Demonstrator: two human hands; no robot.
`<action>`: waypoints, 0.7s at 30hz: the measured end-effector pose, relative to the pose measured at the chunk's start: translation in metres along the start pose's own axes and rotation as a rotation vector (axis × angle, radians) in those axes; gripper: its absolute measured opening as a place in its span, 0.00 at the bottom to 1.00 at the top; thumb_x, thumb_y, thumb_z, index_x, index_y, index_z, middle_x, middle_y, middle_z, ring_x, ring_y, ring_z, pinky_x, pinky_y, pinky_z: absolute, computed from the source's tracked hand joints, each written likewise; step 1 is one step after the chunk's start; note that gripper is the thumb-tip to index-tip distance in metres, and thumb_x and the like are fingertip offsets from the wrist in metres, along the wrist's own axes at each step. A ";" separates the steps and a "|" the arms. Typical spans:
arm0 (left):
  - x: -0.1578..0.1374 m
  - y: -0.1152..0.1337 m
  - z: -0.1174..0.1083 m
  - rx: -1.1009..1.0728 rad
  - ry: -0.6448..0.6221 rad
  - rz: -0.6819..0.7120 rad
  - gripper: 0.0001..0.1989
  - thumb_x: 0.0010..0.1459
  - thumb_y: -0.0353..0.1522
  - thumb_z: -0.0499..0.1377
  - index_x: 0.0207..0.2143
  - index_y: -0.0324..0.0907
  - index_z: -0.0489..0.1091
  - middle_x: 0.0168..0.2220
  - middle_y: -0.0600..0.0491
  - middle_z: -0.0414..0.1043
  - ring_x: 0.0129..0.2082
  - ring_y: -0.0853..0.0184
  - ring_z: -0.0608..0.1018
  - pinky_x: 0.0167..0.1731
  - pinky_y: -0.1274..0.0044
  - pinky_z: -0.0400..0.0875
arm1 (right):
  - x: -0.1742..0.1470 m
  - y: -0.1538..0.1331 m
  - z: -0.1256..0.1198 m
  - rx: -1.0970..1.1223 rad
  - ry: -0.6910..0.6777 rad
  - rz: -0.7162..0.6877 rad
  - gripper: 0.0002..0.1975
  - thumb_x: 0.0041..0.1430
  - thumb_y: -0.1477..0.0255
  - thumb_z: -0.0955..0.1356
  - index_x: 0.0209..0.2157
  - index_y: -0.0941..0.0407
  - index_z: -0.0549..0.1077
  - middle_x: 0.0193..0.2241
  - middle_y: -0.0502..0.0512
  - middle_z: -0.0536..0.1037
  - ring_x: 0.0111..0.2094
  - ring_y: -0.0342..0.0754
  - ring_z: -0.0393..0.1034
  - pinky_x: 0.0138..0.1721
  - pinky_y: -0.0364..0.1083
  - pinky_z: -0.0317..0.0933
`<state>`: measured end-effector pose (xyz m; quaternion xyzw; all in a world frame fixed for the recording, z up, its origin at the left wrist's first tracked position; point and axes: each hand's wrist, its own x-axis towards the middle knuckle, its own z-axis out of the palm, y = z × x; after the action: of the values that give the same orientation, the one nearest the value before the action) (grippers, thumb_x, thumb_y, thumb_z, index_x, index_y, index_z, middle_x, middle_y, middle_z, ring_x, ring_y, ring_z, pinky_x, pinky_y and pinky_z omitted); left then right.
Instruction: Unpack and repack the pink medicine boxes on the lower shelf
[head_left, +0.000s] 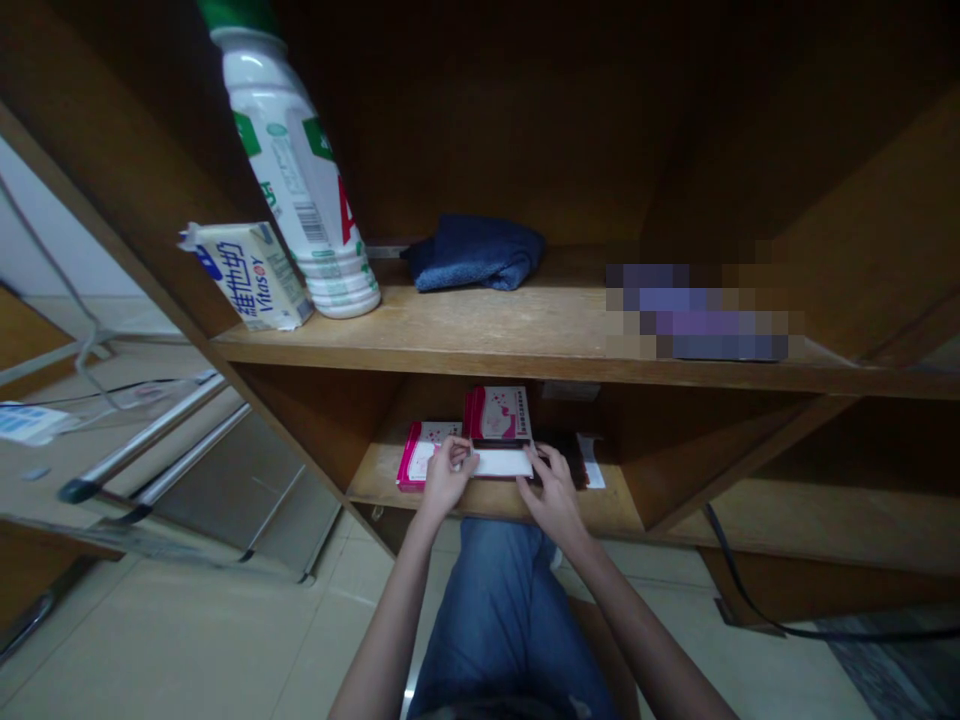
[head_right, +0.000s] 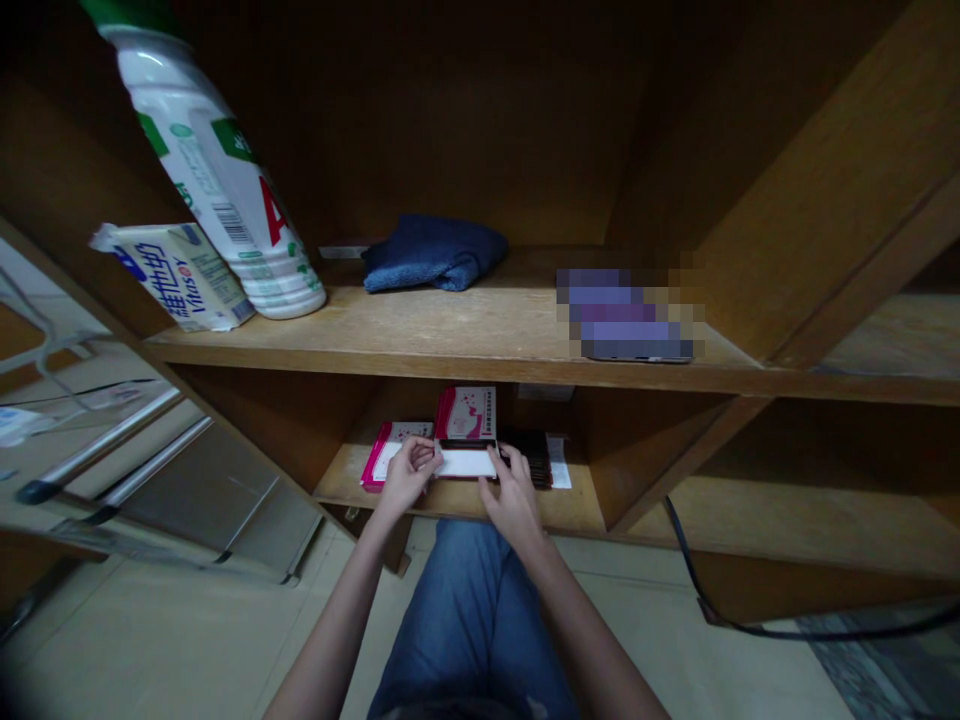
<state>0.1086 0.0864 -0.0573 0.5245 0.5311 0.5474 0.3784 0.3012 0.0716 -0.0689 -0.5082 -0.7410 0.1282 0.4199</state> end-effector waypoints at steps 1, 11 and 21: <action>-0.002 -0.001 0.001 0.032 -0.003 0.018 0.09 0.48 0.34 0.62 0.32 0.41 0.67 0.33 0.51 0.72 0.36 0.67 0.76 0.42 0.73 0.69 | 0.000 -0.001 -0.001 -0.021 0.013 -0.009 0.22 0.55 0.71 0.64 0.53 0.54 0.67 0.47 0.62 0.67 0.48 0.57 0.62 0.50 0.58 0.59; -0.014 0.002 0.006 0.400 -0.032 0.289 0.16 0.54 0.36 0.59 0.45 0.42 0.66 0.37 0.50 0.67 0.36 0.66 0.73 0.40 0.72 0.70 | 0.005 -0.009 -0.007 0.006 -0.019 0.000 0.19 0.56 0.71 0.63 0.50 0.54 0.66 0.39 0.58 0.69 0.43 0.54 0.65 0.46 0.52 0.62; -0.017 0.005 0.004 0.647 -0.259 0.494 0.22 0.50 0.39 0.62 0.48 0.44 0.66 0.47 0.46 0.68 0.49 0.57 0.68 0.48 0.63 0.63 | 0.006 0.003 -0.012 0.030 -0.071 0.021 0.18 0.55 0.69 0.64 0.48 0.54 0.68 0.30 0.53 0.73 0.36 0.52 0.68 0.41 0.52 0.60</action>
<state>0.1158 0.0696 -0.0560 0.7921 0.4820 0.3561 0.1155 0.3116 0.0749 -0.0606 -0.5048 -0.7480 0.1617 0.3995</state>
